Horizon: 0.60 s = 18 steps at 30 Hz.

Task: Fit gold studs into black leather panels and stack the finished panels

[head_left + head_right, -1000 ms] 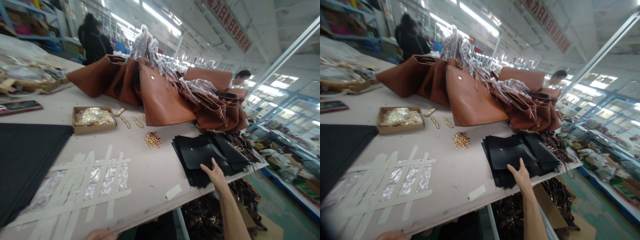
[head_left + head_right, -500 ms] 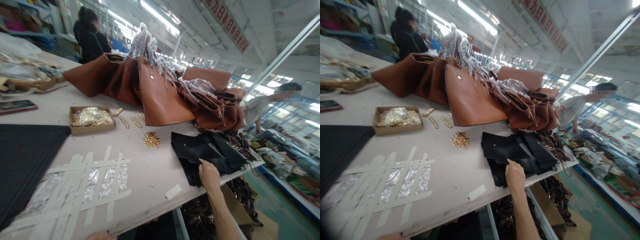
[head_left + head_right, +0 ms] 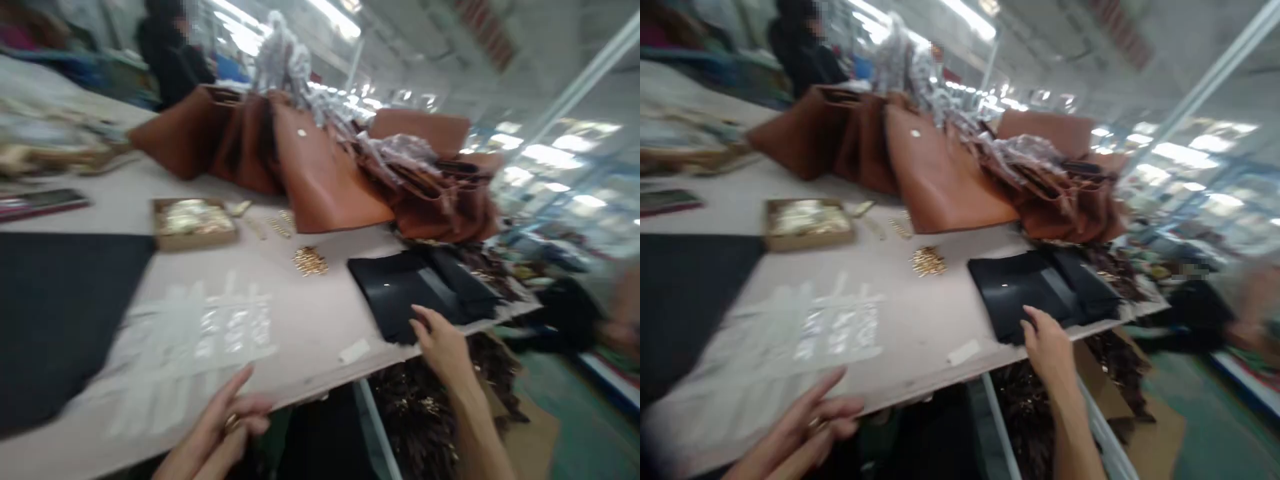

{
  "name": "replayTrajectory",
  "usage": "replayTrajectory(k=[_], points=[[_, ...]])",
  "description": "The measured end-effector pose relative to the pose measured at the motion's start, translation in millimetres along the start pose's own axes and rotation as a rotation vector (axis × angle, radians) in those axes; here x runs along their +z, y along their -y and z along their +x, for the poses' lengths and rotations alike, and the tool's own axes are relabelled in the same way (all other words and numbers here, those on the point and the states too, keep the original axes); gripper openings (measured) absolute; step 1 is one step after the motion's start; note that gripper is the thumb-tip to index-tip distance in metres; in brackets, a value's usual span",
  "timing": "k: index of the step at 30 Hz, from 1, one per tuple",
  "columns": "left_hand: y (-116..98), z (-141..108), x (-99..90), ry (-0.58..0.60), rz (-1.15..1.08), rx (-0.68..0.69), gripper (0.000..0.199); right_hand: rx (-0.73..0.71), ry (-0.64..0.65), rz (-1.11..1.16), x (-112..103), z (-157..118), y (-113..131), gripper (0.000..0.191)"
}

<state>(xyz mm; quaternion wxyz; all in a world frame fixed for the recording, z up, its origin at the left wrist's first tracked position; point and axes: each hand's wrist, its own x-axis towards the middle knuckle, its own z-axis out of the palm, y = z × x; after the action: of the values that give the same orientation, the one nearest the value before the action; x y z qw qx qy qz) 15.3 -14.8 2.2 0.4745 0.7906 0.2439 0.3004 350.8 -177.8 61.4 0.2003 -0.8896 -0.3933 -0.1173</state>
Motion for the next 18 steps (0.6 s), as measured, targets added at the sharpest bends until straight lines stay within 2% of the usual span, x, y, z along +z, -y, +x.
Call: replayTrajectory(k=[2,3,4,8,10,13,18], points=[[-13.1,-12.2,-13.3,0.052,-0.207,-0.192,0.050,-0.038,0.084,0.269,5.3,-3.6,27.1,0.029],[-17.5,-14.1,-17.4,0.072,-0.349,-0.251,0.053,-0.078,0.149,0.392,10.2,-6.8,45.4,0.027],[-20.3,-14.2,-20.2,0.047,-0.385,-0.269,0.056,-0.129,0.221,0.501,15.0,-11.8,66.3,0.025],[-24.2,-13.6,-25.5,-0.009,-0.260,-0.214,0.061,-0.378,0.501,0.762,27.2,-43.4,154.3,0.017],[-24.1,-17.3,-28.2,-0.017,-0.200,-0.173,0.063,-0.471,0.609,0.860,33.0,-56.3,188.5,0.017],[-20.6,-25.2,-34.9,-0.031,-0.154,-0.125,0.067,-0.584,0.673,0.957,43.1,-66.0,220.7,0.024],[-8.8,-37.9,-49.3,-0.059,-0.077,-0.053,0.077,-0.817,0.710,0.933,55.3,-64.7,243.6,0.026]])
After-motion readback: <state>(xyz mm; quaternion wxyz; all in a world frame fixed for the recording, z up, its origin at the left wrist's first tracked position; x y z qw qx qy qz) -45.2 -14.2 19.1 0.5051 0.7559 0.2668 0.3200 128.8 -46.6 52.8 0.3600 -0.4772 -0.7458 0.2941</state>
